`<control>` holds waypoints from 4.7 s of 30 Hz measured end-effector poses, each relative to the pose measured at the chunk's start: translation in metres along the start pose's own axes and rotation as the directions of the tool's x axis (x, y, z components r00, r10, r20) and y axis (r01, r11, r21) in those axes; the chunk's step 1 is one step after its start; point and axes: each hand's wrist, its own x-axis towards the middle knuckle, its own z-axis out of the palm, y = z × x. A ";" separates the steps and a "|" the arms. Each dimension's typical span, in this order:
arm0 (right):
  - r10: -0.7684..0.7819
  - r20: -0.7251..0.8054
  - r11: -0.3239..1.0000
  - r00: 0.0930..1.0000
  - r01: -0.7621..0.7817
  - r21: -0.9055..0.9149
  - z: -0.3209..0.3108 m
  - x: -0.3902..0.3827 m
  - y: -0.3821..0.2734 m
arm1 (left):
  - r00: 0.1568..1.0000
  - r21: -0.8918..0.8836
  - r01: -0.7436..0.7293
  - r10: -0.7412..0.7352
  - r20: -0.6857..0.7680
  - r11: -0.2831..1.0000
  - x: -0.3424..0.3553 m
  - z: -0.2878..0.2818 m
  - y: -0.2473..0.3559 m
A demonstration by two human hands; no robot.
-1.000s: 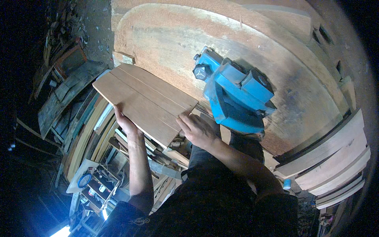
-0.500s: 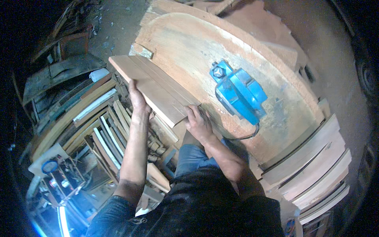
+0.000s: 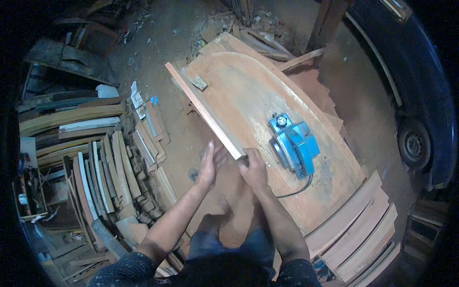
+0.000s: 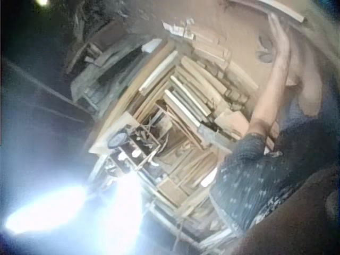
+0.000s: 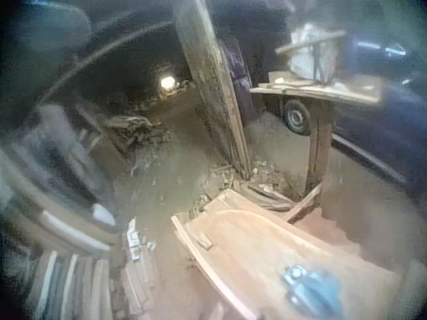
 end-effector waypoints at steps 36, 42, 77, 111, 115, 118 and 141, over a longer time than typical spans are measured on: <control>-0.477 -0.030 0.815 0.878 0.429 -0.390 0.010 -0.018 0.034 | 0.748 0.680 -0.628 0.052 0.662 0.377 0.184 -0.207 -0.443; -0.472 -0.024 0.838 0.881 0.440 -0.324 0.006 -0.002 0.039 | 0.703 0.670 -0.685 0.016 0.711 0.287 0.168 -0.206 -0.440; -0.447 -0.063 0.873 0.892 0.419 -0.250 0.006 0.001 0.043 | 0.749 0.763 -0.645 -0.163 0.643 0.047 0.158 -0.209 -0.431; -0.459 -0.298 0.876 0.837 0.371 -0.308 -0.026 -0.024 -0.010 | 0.674 0.678 -0.735 -0.108 0.731 0.003 0.169 -0.225 -0.455; -0.750 -0.174 0.467 0.638 0.325 -0.822 -0.065 -0.014 -0.005 | 0.683 0.692 -0.721 -0.135 0.718 0.029 0.174 -0.224 -0.451; -0.592 -0.030 0.300 0.805 0.185 -0.936 -0.118 0.040 0.014 | 0.697 0.706 -0.708 -0.146 0.702 0.012 0.184 -0.220 -0.451; 0.089 0.250 0.777 0.964 0.090 -0.623 -0.158 0.062 0.018 | 0.957 0.962 -0.272 -0.111 0.270 -0.009 0.325 -0.354 -0.402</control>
